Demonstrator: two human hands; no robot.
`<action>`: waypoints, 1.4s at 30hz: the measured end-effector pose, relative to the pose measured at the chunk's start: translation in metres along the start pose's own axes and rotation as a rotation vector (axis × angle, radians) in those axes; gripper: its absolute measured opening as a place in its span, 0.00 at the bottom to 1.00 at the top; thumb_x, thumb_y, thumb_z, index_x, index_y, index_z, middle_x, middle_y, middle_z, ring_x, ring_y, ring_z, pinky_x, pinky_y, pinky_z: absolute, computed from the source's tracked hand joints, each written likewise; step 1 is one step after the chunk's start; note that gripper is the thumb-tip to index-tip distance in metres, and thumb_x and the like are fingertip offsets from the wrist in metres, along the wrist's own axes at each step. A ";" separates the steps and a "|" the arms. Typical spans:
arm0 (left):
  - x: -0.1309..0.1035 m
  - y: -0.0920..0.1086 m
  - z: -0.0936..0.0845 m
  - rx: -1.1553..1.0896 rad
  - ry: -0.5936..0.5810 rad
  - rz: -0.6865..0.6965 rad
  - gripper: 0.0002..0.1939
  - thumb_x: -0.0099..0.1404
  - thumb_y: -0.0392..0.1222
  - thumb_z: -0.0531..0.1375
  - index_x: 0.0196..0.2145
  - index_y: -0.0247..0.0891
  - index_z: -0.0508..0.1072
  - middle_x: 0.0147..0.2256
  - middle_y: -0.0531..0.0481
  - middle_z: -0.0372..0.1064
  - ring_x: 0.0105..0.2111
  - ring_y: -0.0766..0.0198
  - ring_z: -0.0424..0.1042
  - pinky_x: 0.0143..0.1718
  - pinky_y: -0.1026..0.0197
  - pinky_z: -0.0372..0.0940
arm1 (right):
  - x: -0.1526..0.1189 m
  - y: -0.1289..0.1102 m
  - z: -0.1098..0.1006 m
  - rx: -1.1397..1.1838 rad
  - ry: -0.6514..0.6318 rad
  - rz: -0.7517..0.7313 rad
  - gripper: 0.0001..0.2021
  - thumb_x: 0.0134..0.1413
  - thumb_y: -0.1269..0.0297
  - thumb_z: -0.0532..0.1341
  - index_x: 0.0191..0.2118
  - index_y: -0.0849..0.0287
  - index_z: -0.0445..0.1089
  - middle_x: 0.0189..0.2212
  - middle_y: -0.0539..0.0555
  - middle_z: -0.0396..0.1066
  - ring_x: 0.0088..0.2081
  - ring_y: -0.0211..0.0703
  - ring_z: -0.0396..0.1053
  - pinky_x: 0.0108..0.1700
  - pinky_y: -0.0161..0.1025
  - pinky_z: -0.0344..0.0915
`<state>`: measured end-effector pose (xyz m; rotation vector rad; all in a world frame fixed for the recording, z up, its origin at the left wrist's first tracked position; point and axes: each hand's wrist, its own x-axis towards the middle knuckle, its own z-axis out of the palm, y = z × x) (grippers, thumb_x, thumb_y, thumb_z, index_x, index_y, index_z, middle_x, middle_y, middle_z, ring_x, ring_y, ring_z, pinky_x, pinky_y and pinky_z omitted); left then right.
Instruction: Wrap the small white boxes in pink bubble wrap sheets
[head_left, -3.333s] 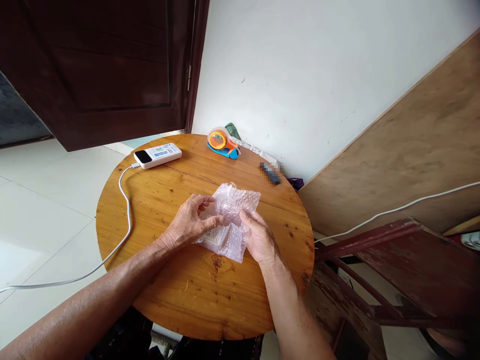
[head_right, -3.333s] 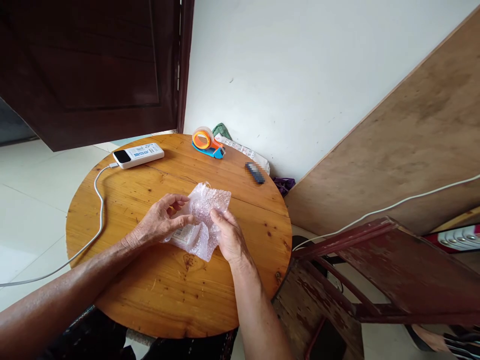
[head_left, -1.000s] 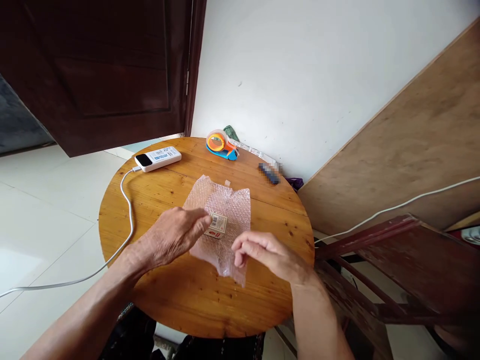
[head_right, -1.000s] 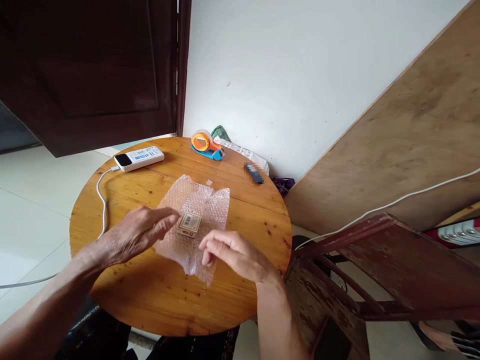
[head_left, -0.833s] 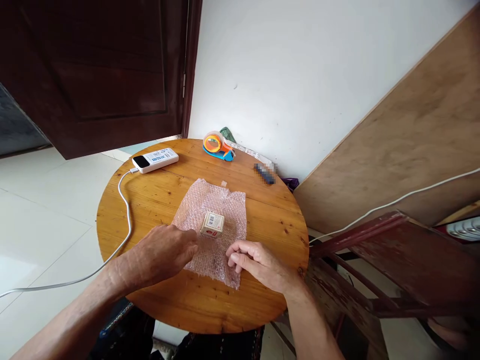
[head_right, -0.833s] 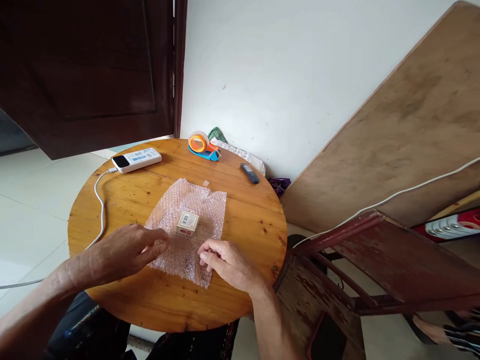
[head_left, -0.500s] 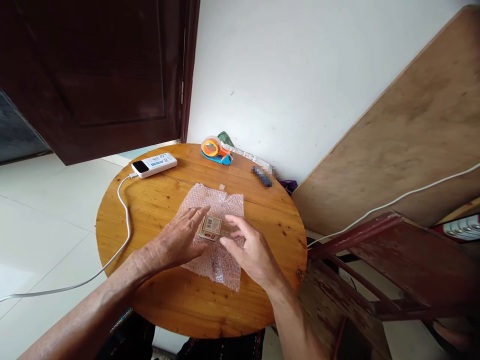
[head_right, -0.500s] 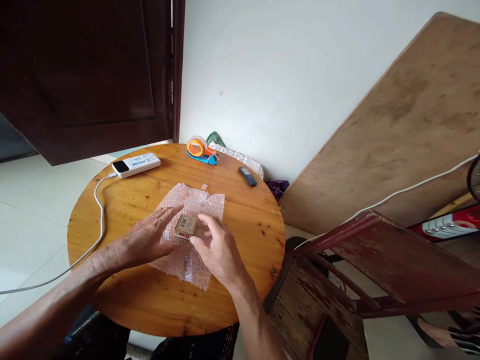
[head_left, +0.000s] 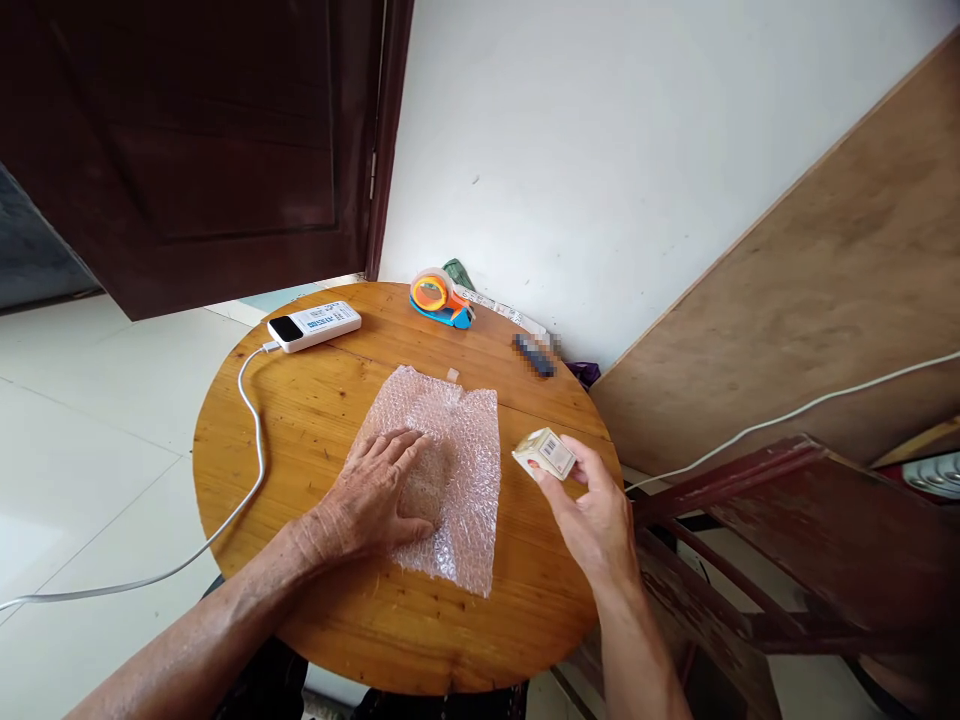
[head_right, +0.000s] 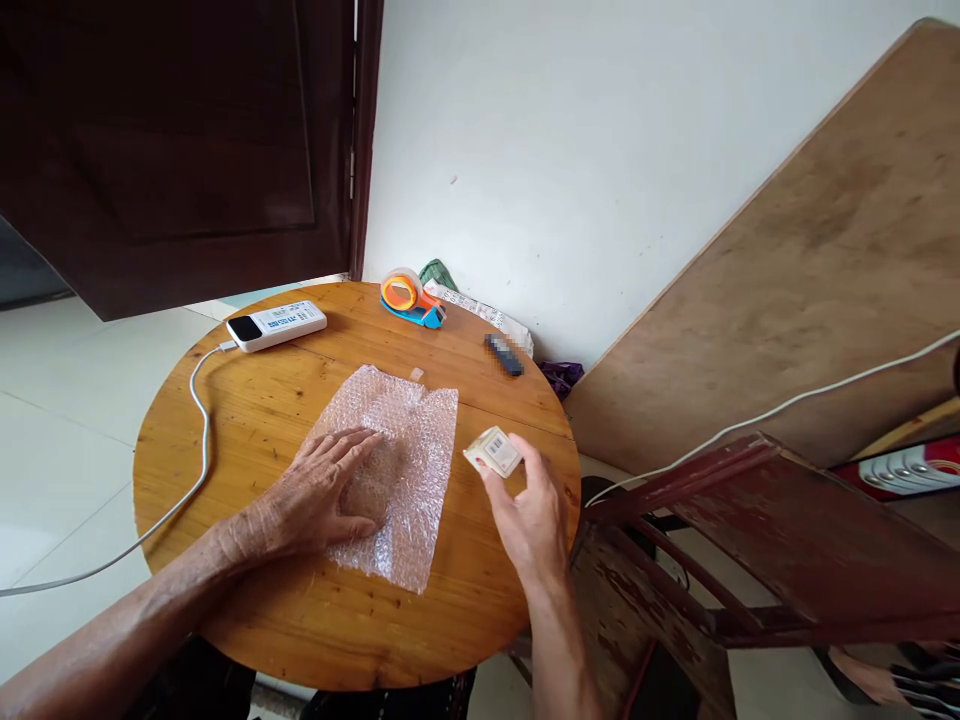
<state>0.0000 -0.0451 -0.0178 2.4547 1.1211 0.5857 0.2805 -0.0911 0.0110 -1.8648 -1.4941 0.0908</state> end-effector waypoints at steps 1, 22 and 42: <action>0.000 0.000 0.000 -0.001 0.006 0.002 0.48 0.51 0.52 0.69 0.65 0.37 0.57 0.64 0.36 0.60 0.65 0.41 0.56 0.65 0.37 0.50 | 0.001 0.012 -0.002 -0.060 -0.003 0.011 0.25 0.53 0.51 0.63 0.55 0.56 0.69 0.48 0.61 0.76 0.48 0.58 0.73 0.52 0.58 0.67; 0.002 0.008 -0.004 0.045 -0.070 -0.032 0.43 0.51 0.52 0.69 0.62 0.37 0.64 0.65 0.34 0.58 0.66 0.39 0.55 0.66 0.35 0.50 | 0.025 -0.080 0.072 -0.127 -0.448 -0.524 0.18 0.65 0.70 0.51 0.57 0.59 0.68 0.58 0.61 0.68 0.60 0.51 0.64 0.64 0.52 0.61; 0.018 0.032 -0.032 0.174 0.063 0.026 0.26 0.70 0.46 0.55 0.62 0.36 0.63 0.65 0.35 0.58 0.67 0.44 0.54 0.65 0.39 0.53 | 0.041 -0.042 0.090 -0.282 -0.322 -0.416 0.21 0.67 0.64 0.50 0.61 0.63 0.64 0.63 0.65 0.63 0.64 0.58 0.59 0.63 0.56 0.58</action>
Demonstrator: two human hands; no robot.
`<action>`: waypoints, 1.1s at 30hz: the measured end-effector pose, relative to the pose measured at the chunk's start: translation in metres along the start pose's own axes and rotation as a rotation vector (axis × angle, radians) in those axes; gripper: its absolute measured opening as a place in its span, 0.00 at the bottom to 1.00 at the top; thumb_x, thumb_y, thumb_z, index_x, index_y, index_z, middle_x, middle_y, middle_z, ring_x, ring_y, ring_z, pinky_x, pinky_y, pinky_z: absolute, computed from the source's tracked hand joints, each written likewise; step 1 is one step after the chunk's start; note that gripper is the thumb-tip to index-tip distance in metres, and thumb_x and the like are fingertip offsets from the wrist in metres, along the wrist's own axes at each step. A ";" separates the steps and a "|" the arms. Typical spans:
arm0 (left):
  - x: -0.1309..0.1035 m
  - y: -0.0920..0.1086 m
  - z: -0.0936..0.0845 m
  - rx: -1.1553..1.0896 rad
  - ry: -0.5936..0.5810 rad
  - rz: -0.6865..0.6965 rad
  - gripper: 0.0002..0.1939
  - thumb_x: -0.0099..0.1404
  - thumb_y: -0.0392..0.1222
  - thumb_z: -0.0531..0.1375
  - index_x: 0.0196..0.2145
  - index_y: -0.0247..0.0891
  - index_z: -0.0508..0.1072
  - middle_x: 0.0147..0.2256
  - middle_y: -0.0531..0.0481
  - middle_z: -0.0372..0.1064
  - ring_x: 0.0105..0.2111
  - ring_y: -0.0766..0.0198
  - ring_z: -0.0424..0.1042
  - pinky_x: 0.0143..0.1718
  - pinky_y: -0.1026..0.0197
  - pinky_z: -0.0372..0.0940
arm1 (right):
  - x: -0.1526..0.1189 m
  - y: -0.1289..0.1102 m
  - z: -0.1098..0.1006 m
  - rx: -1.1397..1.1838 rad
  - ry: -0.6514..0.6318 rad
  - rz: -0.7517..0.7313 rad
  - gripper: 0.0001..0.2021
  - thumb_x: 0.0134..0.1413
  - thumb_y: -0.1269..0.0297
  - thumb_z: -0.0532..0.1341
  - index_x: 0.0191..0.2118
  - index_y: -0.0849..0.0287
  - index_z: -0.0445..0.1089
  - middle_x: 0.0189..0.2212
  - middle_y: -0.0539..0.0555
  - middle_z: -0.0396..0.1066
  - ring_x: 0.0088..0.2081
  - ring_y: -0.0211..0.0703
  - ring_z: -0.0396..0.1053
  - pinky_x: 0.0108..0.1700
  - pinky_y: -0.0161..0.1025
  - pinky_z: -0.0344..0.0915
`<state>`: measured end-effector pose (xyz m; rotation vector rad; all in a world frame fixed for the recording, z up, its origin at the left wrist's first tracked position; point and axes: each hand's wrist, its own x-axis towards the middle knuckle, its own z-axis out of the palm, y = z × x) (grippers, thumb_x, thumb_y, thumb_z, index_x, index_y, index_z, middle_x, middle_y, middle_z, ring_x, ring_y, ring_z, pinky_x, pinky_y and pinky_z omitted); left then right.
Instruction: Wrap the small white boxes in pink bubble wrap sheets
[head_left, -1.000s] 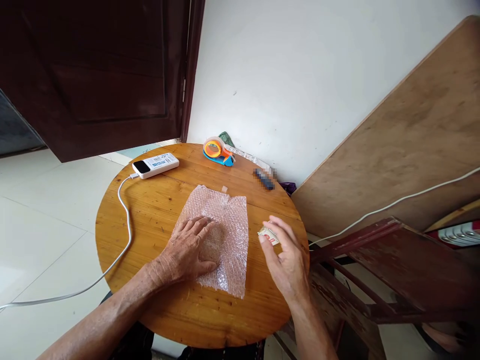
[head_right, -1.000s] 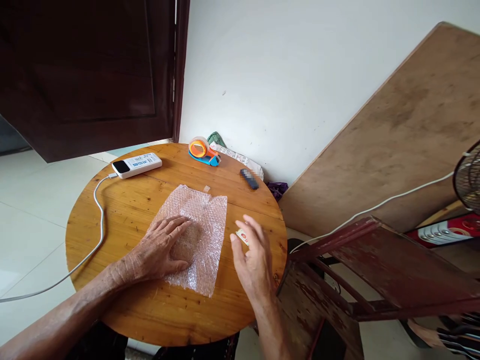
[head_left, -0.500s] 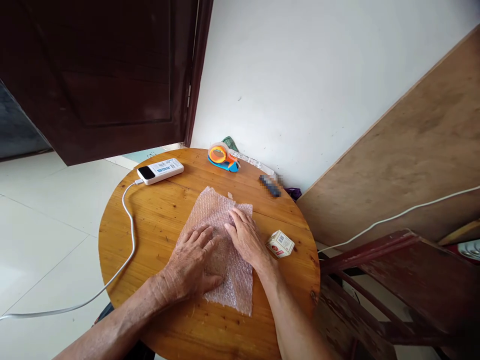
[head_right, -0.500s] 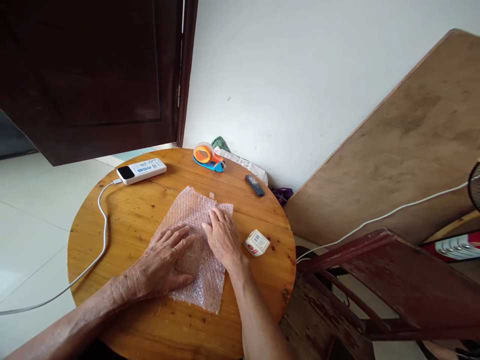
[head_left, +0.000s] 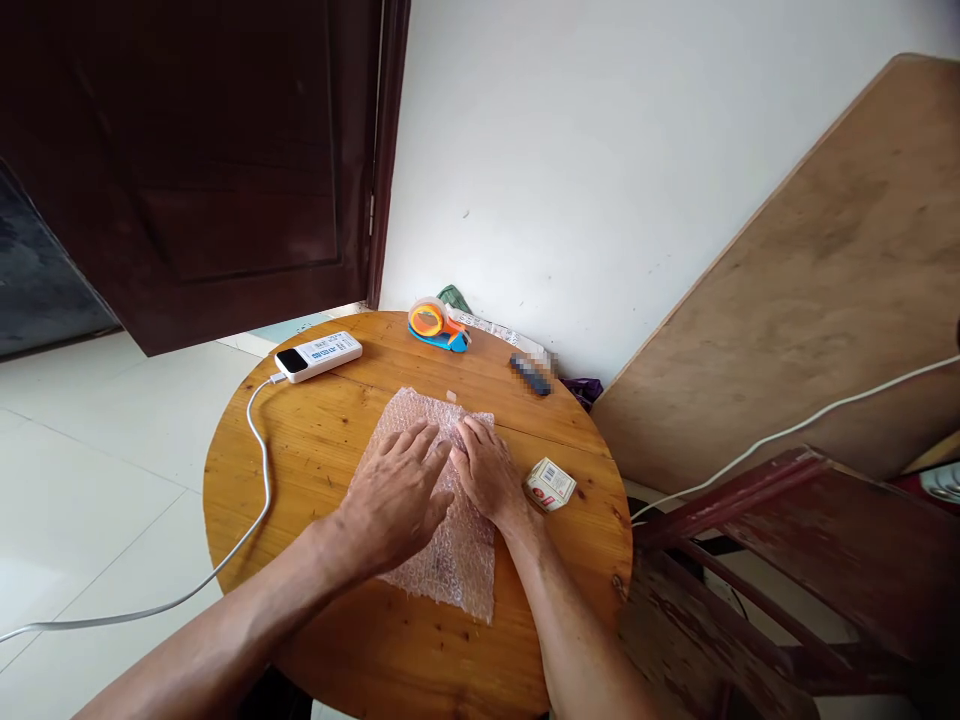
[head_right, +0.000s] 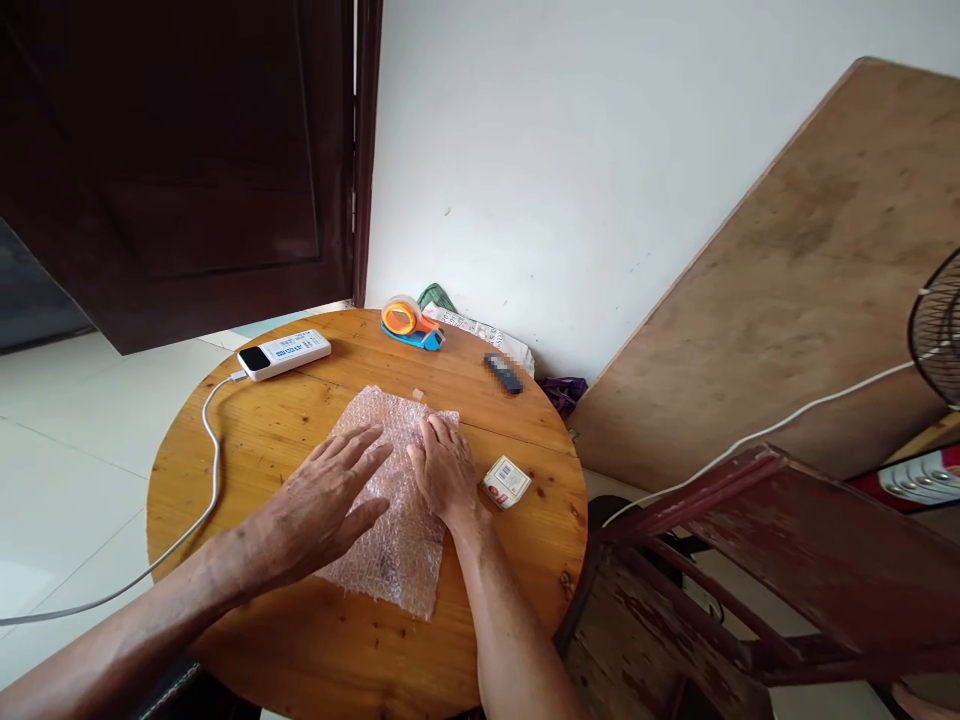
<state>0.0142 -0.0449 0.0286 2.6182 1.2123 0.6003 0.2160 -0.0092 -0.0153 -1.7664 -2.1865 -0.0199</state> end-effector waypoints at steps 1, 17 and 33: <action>0.011 0.002 -0.001 0.016 -0.011 0.002 0.25 0.70 0.44 0.54 0.62 0.35 0.63 0.65 0.35 0.58 0.67 0.44 0.54 0.65 0.39 0.53 | 0.000 0.000 0.000 0.000 0.003 0.002 0.21 0.67 0.64 0.50 0.61 0.64 0.64 0.63 0.65 0.63 0.64 0.58 0.59 0.63 0.56 0.58; 0.046 -0.046 0.034 0.209 -0.114 -0.267 0.36 0.61 0.59 0.60 0.62 0.38 0.66 0.67 0.36 0.54 0.67 0.38 0.51 0.62 0.32 0.50 | 0.002 -0.007 -0.002 -0.106 -0.023 0.213 0.24 0.68 0.57 0.53 0.63 0.63 0.61 0.66 0.67 0.58 0.68 0.59 0.54 0.64 0.56 0.52; 0.048 -0.061 0.036 0.145 -0.144 -0.218 0.38 0.61 0.63 0.59 0.63 0.40 0.63 0.68 0.37 0.52 0.69 0.40 0.47 0.64 0.31 0.45 | 0.004 0.000 -0.001 -0.146 -0.024 0.320 0.24 0.63 0.77 0.48 0.63 0.74 0.62 0.64 0.68 0.62 0.64 0.56 0.60 0.64 0.47 0.55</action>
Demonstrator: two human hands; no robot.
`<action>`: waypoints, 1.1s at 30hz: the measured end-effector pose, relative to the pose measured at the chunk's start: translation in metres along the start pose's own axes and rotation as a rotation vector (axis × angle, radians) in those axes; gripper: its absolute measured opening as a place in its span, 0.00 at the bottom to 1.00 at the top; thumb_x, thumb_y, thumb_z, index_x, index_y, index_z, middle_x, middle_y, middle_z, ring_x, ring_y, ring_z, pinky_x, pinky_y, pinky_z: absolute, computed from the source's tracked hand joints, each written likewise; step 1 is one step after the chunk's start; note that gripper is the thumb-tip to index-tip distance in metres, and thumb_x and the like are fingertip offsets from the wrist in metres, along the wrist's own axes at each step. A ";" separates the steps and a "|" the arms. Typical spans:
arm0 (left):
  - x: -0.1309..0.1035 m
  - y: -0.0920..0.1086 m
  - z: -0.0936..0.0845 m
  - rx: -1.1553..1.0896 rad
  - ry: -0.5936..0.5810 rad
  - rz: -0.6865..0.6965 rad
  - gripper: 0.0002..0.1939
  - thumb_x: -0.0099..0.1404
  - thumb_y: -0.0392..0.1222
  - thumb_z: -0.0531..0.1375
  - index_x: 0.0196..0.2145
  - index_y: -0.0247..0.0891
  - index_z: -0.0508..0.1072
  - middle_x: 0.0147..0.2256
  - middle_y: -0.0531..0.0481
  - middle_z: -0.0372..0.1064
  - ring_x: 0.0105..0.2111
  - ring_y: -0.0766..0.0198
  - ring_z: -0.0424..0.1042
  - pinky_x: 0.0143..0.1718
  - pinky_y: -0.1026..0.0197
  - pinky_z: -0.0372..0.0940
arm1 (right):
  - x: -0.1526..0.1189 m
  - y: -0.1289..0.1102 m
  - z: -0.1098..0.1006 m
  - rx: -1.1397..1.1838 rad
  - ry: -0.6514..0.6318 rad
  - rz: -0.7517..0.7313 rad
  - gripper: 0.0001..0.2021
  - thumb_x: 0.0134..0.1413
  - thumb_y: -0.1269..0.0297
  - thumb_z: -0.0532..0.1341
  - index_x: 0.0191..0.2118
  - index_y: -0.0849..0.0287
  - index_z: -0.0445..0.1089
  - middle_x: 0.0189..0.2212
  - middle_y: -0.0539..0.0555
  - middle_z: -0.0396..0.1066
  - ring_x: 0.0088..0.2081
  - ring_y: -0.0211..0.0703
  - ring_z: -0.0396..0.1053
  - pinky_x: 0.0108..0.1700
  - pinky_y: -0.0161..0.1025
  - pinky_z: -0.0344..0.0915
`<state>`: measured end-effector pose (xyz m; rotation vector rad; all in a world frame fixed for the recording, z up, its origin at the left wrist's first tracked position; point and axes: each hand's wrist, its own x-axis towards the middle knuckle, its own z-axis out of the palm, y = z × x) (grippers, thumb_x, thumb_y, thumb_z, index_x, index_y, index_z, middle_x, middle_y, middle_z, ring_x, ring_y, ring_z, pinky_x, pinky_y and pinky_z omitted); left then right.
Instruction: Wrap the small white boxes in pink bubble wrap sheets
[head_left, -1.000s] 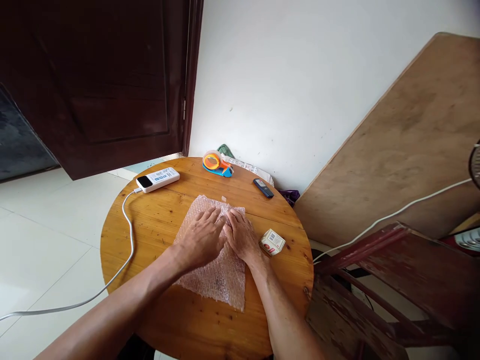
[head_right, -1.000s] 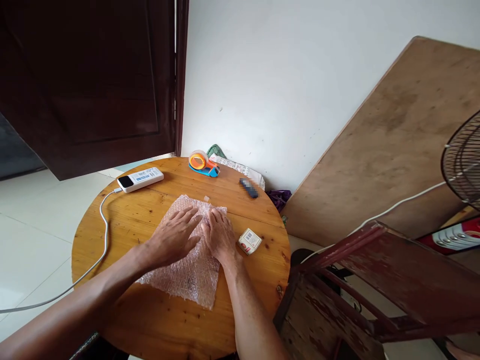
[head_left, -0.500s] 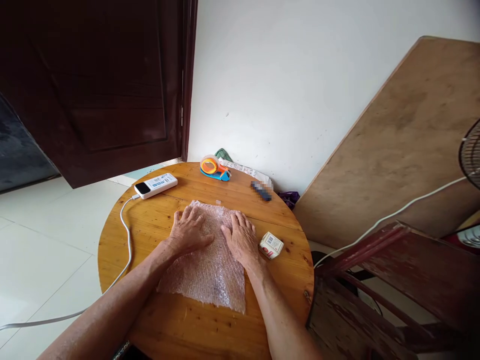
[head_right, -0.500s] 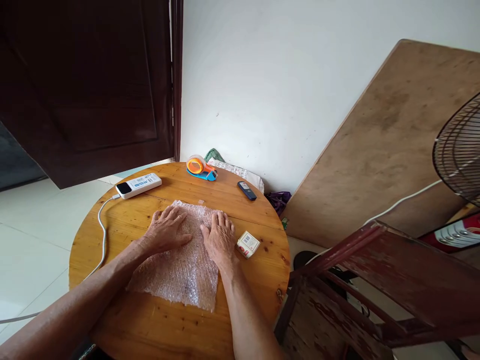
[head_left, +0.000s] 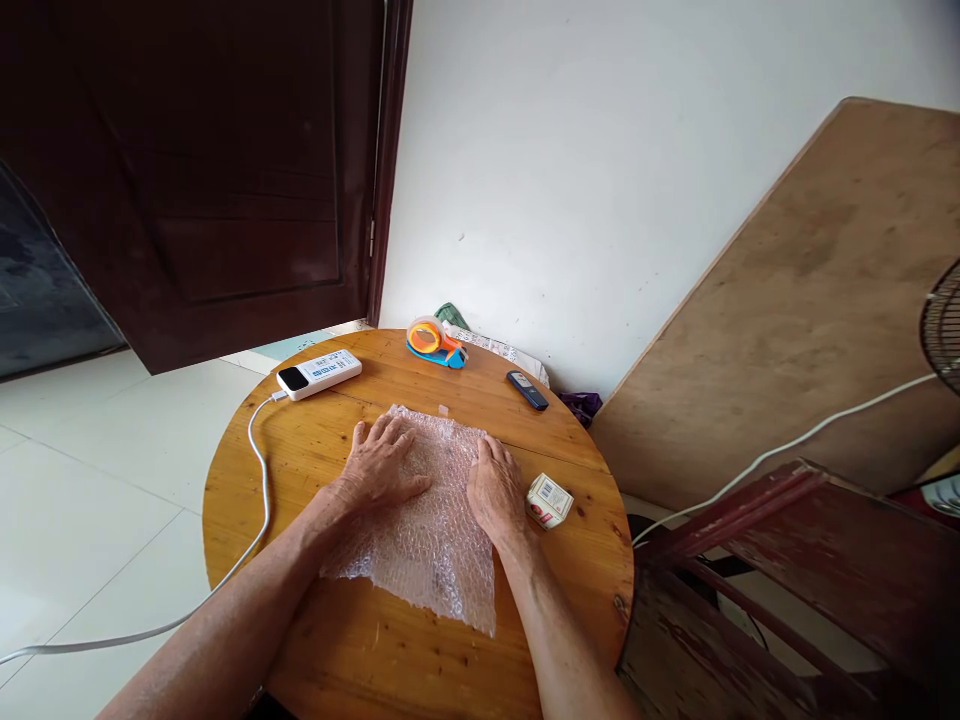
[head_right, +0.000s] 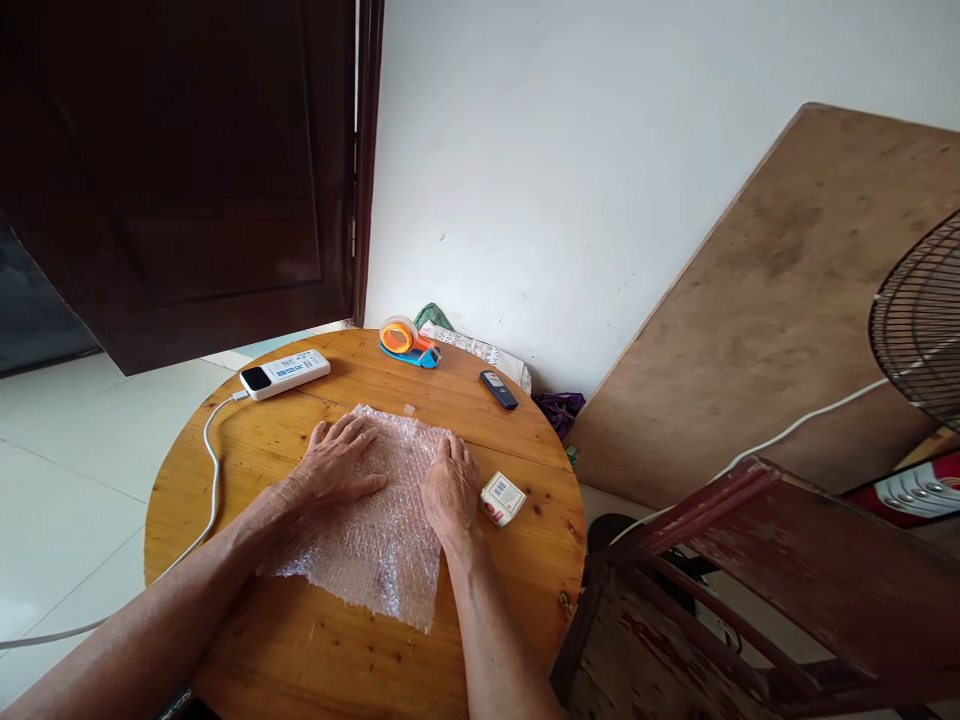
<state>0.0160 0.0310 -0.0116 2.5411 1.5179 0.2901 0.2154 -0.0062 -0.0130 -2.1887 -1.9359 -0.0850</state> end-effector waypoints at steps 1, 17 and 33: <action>0.000 0.000 0.000 0.000 0.001 0.006 0.39 0.62 0.63 0.59 0.64 0.40 0.62 0.68 0.37 0.51 0.69 0.40 0.47 0.65 0.31 0.44 | 0.000 0.000 0.001 -0.001 0.008 0.003 0.24 0.63 0.77 0.48 0.63 0.73 0.62 0.64 0.68 0.62 0.64 0.56 0.60 0.65 0.47 0.55; -0.032 0.028 -0.060 0.053 -0.180 0.242 0.37 0.59 0.48 0.65 0.64 0.42 0.62 0.70 0.36 0.46 0.71 0.41 0.41 0.67 0.33 0.39 | 0.004 -0.004 0.001 -0.021 0.009 0.031 0.22 0.62 0.75 0.50 0.60 0.71 0.65 0.63 0.67 0.62 0.63 0.57 0.61 0.61 0.48 0.57; -0.076 0.040 -0.033 -0.147 -0.017 0.213 0.18 0.64 0.32 0.56 0.49 0.40 0.77 0.60 0.41 0.67 0.59 0.50 0.66 0.61 0.47 0.62 | 0.001 -0.003 -0.001 0.035 0.094 -0.005 0.20 0.61 0.74 0.51 0.57 0.68 0.66 0.59 0.67 0.66 0.58 0.56 0.63 0.59 0.47 0.59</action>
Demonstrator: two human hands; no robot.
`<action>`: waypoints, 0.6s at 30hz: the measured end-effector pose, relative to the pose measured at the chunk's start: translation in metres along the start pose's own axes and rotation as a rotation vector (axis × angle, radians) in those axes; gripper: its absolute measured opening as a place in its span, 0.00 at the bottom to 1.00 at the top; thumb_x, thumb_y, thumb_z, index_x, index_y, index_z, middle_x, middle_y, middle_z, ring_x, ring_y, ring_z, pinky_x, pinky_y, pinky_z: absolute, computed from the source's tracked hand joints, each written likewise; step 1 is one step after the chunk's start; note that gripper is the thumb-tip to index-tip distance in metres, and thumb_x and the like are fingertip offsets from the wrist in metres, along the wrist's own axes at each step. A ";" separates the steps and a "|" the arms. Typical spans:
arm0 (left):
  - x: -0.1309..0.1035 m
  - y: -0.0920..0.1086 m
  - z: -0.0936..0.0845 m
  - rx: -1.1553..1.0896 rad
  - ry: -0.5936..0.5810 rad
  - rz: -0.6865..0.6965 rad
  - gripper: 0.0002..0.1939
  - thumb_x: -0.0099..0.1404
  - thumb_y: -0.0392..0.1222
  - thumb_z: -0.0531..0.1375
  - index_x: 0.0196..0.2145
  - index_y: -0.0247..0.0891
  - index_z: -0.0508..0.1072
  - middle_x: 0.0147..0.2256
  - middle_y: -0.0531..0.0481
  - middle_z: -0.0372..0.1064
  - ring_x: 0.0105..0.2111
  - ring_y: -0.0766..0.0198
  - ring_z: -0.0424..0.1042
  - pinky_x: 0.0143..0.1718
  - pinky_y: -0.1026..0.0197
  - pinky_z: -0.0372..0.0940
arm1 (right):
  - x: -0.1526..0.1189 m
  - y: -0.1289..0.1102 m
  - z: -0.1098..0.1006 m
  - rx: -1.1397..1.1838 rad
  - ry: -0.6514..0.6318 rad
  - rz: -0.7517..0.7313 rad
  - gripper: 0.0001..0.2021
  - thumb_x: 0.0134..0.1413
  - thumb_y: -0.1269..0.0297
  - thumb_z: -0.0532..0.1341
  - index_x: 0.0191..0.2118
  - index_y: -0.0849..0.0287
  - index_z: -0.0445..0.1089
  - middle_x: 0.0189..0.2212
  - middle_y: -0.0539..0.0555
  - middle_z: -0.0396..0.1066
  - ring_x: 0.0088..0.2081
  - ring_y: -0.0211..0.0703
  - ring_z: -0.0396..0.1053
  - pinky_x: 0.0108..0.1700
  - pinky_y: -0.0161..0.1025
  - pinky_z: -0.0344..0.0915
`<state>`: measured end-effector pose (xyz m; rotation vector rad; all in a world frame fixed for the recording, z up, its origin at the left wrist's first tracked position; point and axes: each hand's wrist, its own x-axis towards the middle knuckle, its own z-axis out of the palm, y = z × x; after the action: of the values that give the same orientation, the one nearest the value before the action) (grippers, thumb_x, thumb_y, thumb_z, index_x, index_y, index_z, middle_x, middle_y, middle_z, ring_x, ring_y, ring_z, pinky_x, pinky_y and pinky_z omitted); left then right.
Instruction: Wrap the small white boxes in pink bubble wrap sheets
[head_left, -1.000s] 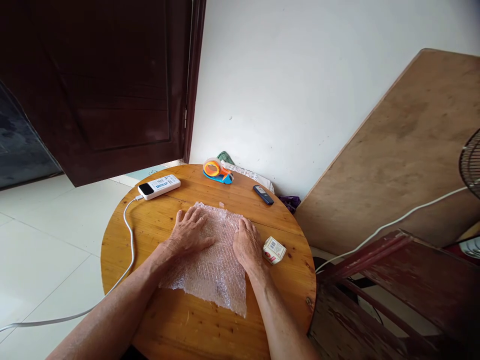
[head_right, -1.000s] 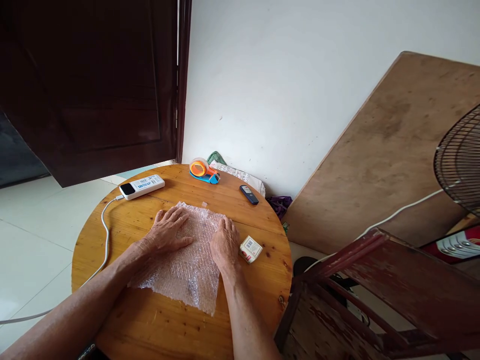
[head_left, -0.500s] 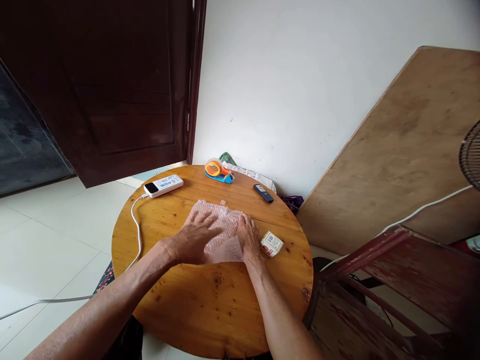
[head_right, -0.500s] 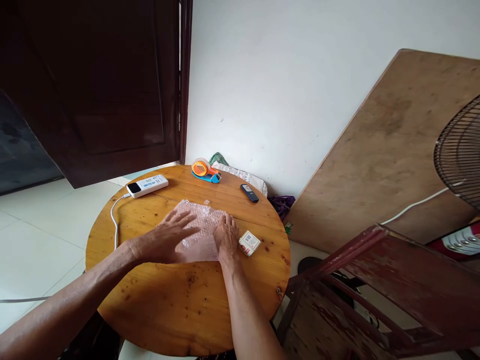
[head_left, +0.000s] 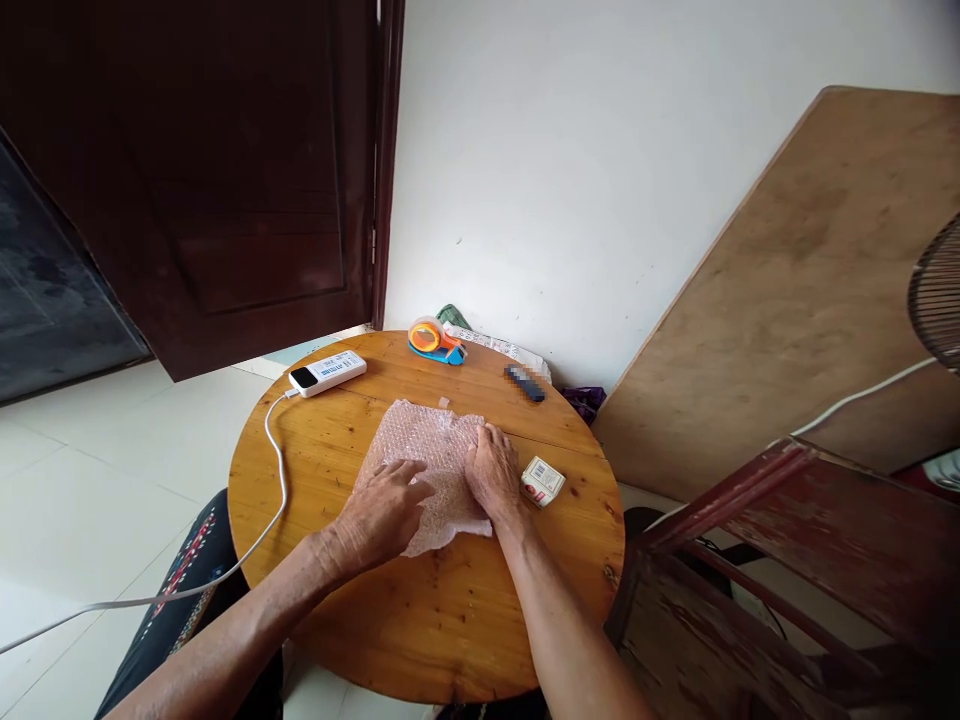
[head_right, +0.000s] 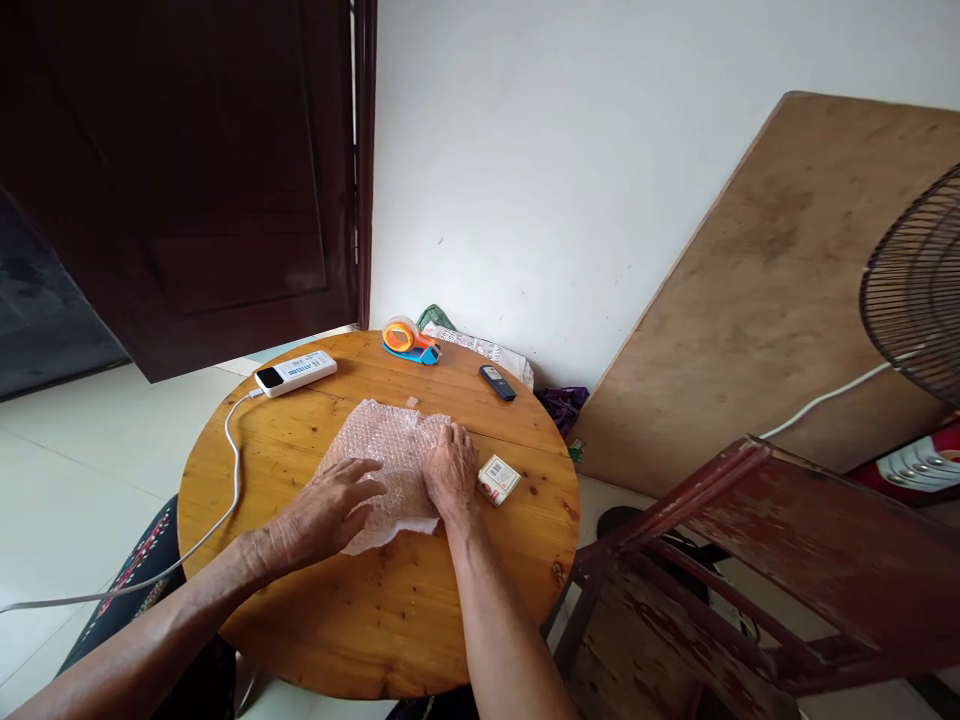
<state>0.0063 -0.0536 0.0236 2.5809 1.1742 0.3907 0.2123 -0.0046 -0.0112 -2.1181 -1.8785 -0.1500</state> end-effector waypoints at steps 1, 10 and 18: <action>0.004 0.001 0.004 0.016 0.001 0.005 0.18 0.64 0.36 0.59 0.52 0.40 0.76 0.62 0.40 0.64 0.61 0.47 0.64 0.62 0.44 0.60 | 0.000 0.000 0.000 0.001 -0.003 0.001 0.20 0.61 0.73 0.51 0.57 0.67 0.67 0.59 0.67 0.66 0.58 0.56 0.63 0.59 0.47 0.59; -0.002 -0.005 0.033 -0.062 -0.116 0.116 0.39 0.57 0.64 0.64 0.63 0.48 0.66 0.69 0.36 0.49 0.69 0.33 0.42 0.66 0.26 0.35 | -0.001 0.010 0.010 0.043 0.033 -0.012 0.21 0.64 0.69 0.51 0.60 0.69 0.64 0.61 0.67 0.65 0.60 0.56 0.62 0.62 0.49 0.57; -0.002 -0.003 0.036 -0.122 -0.139 0.118 0.40 0.59 0.65 0.61 0.64 0.47 0.63 0.70 0.37 0.45 0.70 0.32 0.37 0.65 0.24 0.29 | -0.005 0.017 0.015 0.076 0.080 -0.023 0.21 0.64 0.71 0.48 0.58 0.69 0.66 0.60 0.67 0.65 0.61 0.54 0.62 0.63 0.51 0.58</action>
<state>0.0154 -0.0583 -0.0117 2.5330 0.9250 0.2930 0.2269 -0.0068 -0.0292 -2.0106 -1.8344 -0.1631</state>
